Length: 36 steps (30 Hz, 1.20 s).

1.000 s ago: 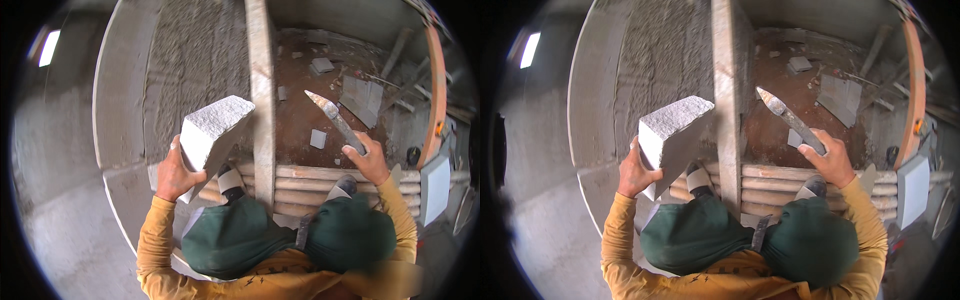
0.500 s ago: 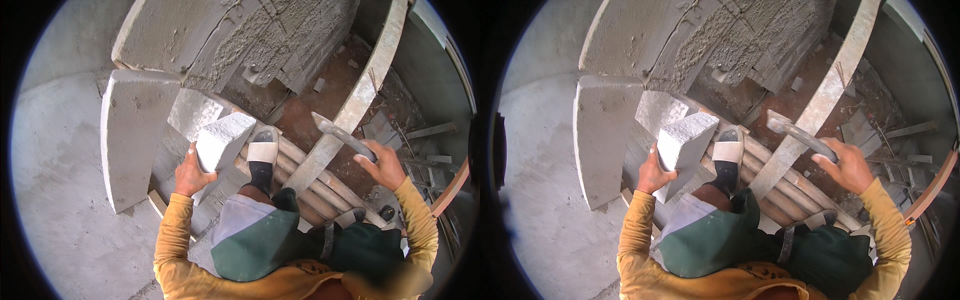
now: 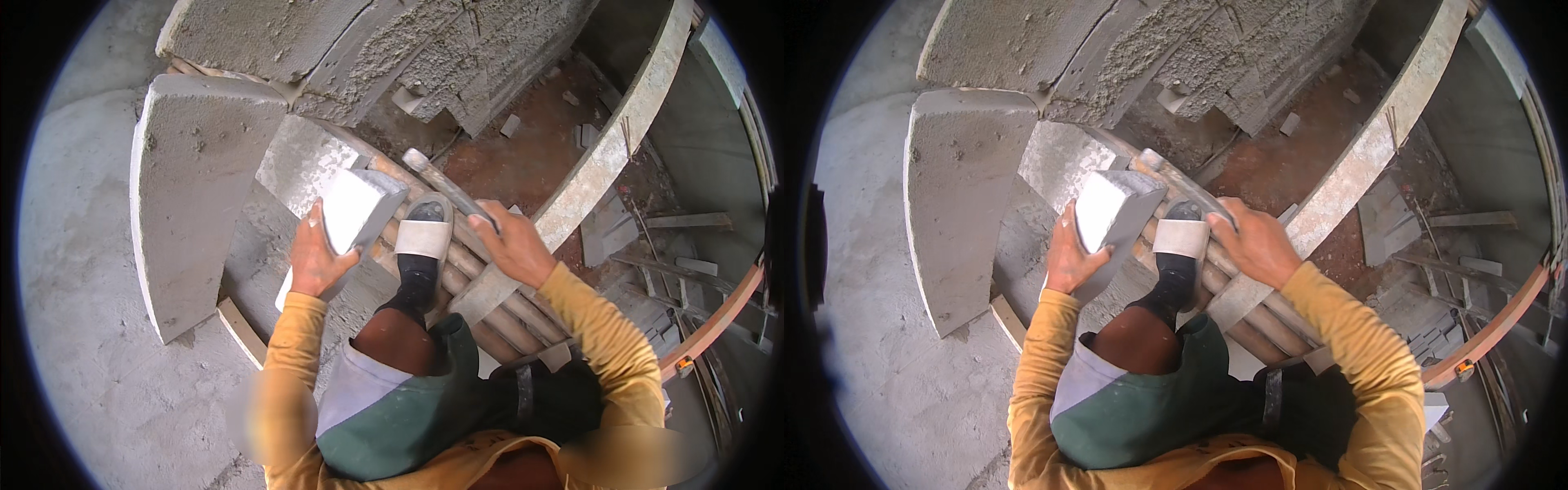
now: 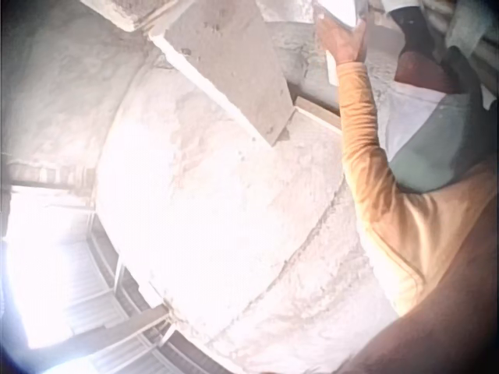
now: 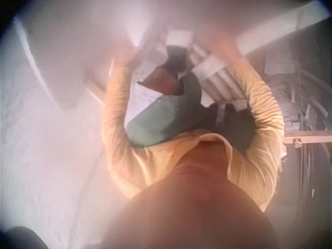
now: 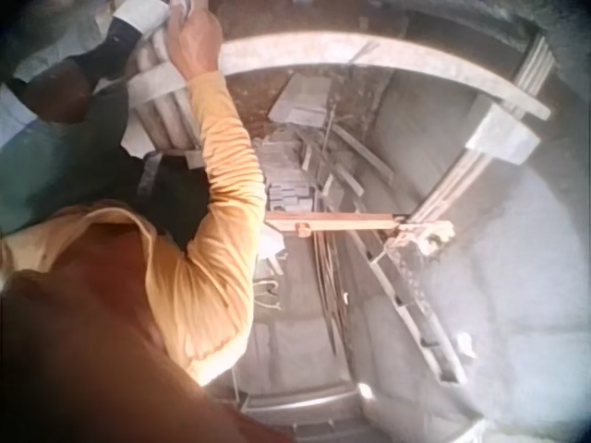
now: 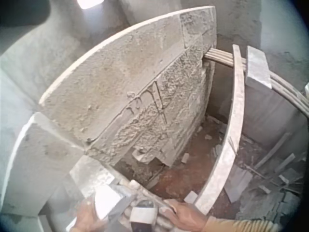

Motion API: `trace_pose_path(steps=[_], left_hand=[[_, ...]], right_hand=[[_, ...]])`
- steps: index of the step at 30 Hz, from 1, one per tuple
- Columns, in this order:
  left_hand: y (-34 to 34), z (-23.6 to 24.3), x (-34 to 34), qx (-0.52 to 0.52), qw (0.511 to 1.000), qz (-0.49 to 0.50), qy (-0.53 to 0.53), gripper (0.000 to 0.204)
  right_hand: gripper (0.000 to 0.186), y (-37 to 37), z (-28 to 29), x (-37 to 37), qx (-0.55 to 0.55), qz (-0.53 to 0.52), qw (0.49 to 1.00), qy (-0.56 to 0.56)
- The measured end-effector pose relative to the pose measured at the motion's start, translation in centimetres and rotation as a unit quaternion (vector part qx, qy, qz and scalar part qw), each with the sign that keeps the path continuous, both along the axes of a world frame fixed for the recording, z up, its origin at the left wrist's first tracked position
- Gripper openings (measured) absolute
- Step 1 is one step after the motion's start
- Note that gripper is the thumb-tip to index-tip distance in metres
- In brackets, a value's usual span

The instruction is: The person measures a wall with a string line, breaks a white tile with a hammer, and applies cement mortar to the wall using a trowel. The person then places the tile onto the mortar and adjusts its position.

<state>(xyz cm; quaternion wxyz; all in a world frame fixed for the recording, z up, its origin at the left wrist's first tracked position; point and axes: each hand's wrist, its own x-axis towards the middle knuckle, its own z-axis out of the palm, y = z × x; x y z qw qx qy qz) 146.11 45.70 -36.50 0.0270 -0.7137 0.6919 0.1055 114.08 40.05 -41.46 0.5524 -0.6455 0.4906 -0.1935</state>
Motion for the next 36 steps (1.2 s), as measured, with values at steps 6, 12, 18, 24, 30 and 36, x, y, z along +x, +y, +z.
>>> trace_pose_path(steps=[6, 12, 18, 24, 30, 36], left_hand=[[0.2, -1.3, 0.3, -0.014, 0.999, 0.031, 0.003, 0.096], [0.0, -1.2, 0.2, -0.032, 0.999, 0.024, 0.024, 0.095], [-1.2, -0.7, 1.3, 0.026, 0.994, 0.072, 0.076, 0.093], [-1.7, -0.5, 2.0, 0.029, 0.995, 0.059, 0.076, 0.092], [-1.9, -0.9, 1.8, 0.015, 0.996, 0.038, 0.079, 0.091], [-1.6, -1.1, 1.8, 0.0, 0.997, 0.036, 0.068, 0.091]], right_hand=[[0.037, 1.2, -1.0, 4.4, -0.102, -0.041, 0.987, -0.115], [0.044, -0.3, -5.6, 6.4, 0.086, 0.064, 0.991, 0.082], [0.048, -1.1, -4.8, 4.7, 0.006, -0.056, 0.998, -0.013], [0.047, -1.3, -4.9, 7.7, 0.099, 0.041, 0.993, 0.048], [0.045, -2.2, -5.6, 6.2, 0.111, -0.063, 0.991, -0.028], [0.045, -2.3, -5.9, 7.9, 0.112, -0.007, 0.994, 0.012]])
